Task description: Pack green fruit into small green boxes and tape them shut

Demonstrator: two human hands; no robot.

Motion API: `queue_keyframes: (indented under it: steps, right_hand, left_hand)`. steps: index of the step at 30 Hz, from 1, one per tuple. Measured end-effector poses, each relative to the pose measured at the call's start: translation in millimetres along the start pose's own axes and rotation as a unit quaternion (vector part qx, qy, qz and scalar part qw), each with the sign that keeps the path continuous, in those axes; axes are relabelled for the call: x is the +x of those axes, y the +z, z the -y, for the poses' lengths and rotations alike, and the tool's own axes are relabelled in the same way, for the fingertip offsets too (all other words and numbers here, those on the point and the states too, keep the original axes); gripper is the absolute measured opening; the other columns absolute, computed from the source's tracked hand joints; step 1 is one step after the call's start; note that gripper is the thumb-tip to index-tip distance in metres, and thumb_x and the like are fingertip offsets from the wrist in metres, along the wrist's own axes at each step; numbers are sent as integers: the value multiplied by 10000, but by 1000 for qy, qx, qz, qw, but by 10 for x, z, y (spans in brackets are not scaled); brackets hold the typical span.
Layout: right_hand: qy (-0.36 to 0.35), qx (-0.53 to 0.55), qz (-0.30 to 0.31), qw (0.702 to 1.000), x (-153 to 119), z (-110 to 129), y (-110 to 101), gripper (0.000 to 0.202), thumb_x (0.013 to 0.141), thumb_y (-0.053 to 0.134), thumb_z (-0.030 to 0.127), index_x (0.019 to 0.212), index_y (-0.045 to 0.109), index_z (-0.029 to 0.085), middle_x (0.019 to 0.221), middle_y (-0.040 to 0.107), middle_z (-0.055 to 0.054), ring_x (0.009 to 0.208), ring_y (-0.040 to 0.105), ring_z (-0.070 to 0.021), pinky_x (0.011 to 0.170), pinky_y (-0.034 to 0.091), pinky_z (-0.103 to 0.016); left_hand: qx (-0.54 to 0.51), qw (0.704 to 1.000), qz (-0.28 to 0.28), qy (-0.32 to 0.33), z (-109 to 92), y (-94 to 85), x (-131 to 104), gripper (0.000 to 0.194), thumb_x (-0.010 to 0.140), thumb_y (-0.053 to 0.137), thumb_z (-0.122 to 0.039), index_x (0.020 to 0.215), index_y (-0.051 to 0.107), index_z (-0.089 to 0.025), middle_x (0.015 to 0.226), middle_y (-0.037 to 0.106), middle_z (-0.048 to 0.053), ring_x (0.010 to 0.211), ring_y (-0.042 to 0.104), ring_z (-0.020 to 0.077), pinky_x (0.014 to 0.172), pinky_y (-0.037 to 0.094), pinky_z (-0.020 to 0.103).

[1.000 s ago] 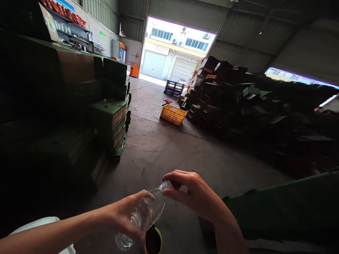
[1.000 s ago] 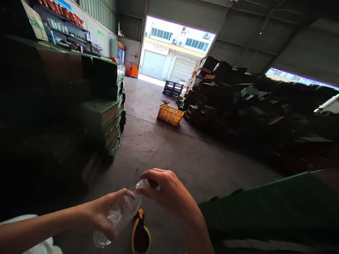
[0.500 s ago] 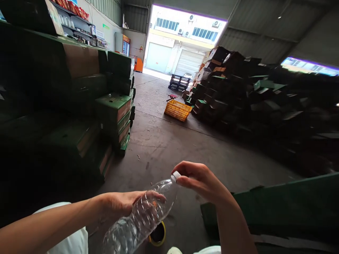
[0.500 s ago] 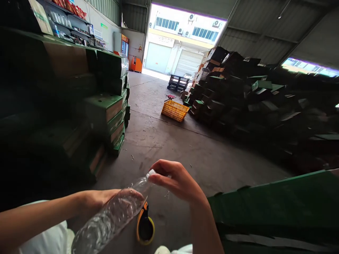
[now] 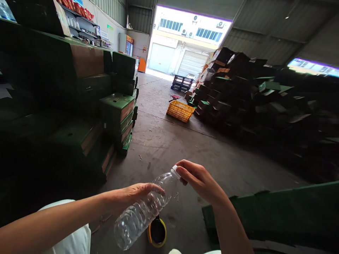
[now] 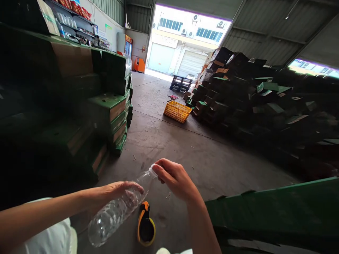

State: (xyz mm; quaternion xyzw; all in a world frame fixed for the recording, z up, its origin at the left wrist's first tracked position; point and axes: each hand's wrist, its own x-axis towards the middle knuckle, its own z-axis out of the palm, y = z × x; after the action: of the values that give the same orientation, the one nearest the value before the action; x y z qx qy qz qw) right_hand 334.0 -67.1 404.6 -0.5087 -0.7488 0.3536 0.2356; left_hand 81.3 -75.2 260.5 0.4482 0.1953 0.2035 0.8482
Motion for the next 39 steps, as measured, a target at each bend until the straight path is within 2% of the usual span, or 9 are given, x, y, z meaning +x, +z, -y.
queue_keyframes:
  steps: [3,7,13,18,22,26,31,35,39]
  right_hand:
    - [17,-60,-45,997,103,-111,147,567,985,542,692,686,551,210,614,544,22,581,474,-123,545,362,-251]
    - [41,-122,-129,983,168,-165,267,632,966,535,729,596,470,220,550,456,27,555,413,-122,511,291,-259]
    - [-17,-24,-42,999,123,-45,225,487,1014,543,653,999,716,198,699,608,14,637,549,-140,607,428,-248]
    - [-16,-30,-32,999,182,-84,324,494,1007,555,643,888,704,187,693,580,11,659,511,-136,596,407,-236]
    - [-30,-22,-12,999,185,-86,356,481,998,574,643,979,722,186,704,558,25,645,471,-124,588,379,-236]
    - [-29,-61,-32,997,181,-29,369,493,993,577,639,853,708,186,674,541,29,624,433,-116,576,343,-240]
    - [-3,-91,-53,994,189,-28,428,487,994,567,628,814,708,198,653,553,26,638,479,-130,581,345,-245]
    - [-13,-104,-75,992,154,-22,454,439,1004,568,598,854,688,204,693,571,23,653,500,-131,605,375,-245]
    - [-57,-110,-40,992,56,111,455,365,979,629,571,975,699,213,906,668,-22,684,553,-133,629,446,-252]
  left_hand:
    - [122,987,-79,60,30,16,31,728,885,649,-765,1373,597,-227,1021,697,47,946,644,214,899,474,355]
    - [264,942,-176,110,-18,-3,53,694,873,687,-736,1338,583,-232,1045,654,21,985,582,205,942,435,339]
    - [215,970,-96,62,-87,-20,76,754,721,888,-587,1302,577,-221,1019,631,0,930,582,180,842,449,309]
    - [260,957,-109,65,-13,-30,98,592,701,910,-513,1085,590,-197,921,612,-32,888,561,162,792,421,289]
    - [279,956,-69,57,-83,-68,85,570,717,892,-523,1076,585,-203,897,613,-44,839,553,145,744,407,271]
    - [283,955,-73,44,-115,-58,83,560,704,889,-520,1058,599,-197,864,604,-48,808,544,140,714,397,266]
    - [348,921,-169,50,-52,39,74,520,716,876,-523,1034,622,-199,925,644,-26,870,572,168,750,416,283]
    - [391,898,-191,67,-29,38,89,583,729,862,-583,1105,624,-206,985,679,1,911,616,201,796,458,308]
    - [490,842,-188,123,15,-50,170,722,673,875,-673,1174,632,-214,1133,678,67,1025,635,273,912,498,390]
